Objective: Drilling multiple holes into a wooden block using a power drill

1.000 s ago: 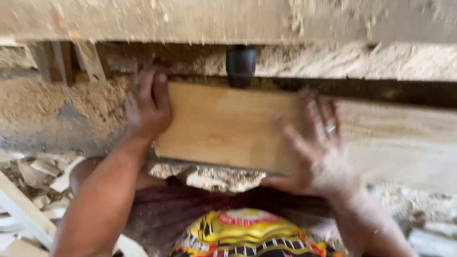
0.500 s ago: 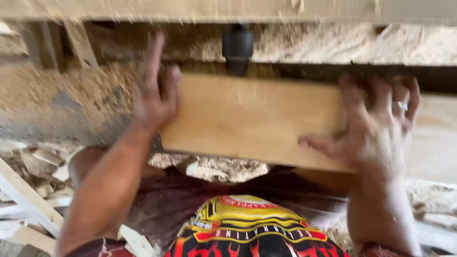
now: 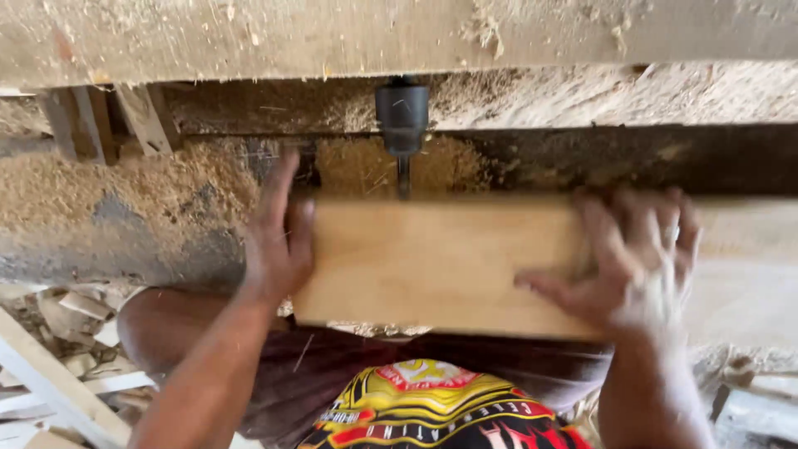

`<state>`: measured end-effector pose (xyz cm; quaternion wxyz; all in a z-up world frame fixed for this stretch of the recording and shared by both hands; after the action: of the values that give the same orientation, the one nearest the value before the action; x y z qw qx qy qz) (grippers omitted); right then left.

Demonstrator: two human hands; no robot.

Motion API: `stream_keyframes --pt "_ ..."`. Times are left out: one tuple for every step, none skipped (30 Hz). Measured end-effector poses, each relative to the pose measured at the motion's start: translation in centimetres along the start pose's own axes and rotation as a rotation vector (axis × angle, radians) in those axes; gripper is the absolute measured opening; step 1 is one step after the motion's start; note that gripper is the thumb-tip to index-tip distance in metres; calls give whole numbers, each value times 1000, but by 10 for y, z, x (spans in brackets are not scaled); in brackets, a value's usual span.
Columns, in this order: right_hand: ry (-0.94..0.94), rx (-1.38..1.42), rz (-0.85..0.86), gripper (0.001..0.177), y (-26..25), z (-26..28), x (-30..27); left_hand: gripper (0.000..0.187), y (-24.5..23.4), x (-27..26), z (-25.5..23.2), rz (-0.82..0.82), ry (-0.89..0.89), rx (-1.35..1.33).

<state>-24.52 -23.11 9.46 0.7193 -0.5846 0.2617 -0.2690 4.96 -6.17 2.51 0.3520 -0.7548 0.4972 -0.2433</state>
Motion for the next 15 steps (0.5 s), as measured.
stream_keyframes --pt "63 26 48 104 7 -4 -2 53 0 -10 1 -19 13 -37" --pt "49 25 19 104 9 -17 15 53 -1 10 5 -46 26 -26" --pt "-16 -58 -40 101 4 -20 16 60 2 15 9 -17 -24 50" --pt "-83 -140 -100 99 0 -24 14 68 7 16 12 13 -73 126" --pt "-76 -130 -54 99 10 -27 6 68 9 12 12 51 -99 116" --pt "-44 -37 -18 103 18 -33 -3 62 4 10 5 29 -64 112" --pt "-11 32 -49 108 24 -44 9 56 0 35 3 -45 20 110" --pt "-4 16 -72 108 10 -35 9 56 4 30 -4 -59 43 103" --pt "1 20 -46 105 3 -23 9 53 4 18 -7 -47 22 65" --pt "7 25 -19 102 -5 -11 10 54 4 6 -8 -34 1 27" --pt "7 26 -38 102 -8 -6 12 54 0 0 -9 -44 14 34" --pt "33 69 -39 98 -10 -5 13 54 3 -6 -3 -3 -48 2" --pt "66 98 -44 94 -14 -7 11 56 12 -13 2 40 -98 -45" --pt "73 85 -64 94 -13 -12 33 56 10 20 9 30 -75 -51" --pt "17 109 -101 87 -19 -10 43 53 1 37 2 -12 12 27"
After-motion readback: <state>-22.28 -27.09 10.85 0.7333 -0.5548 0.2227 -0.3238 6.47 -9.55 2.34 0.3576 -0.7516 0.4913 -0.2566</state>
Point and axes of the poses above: each hand's wrist, its own x-axis towards the middle knuckle, its own y-axis out of the palm, z = x × y, the point moved 10 cm from there along x, towards the middle knuckle, and after that the axes turned 9 degrees about x, right-handed, at the moved point
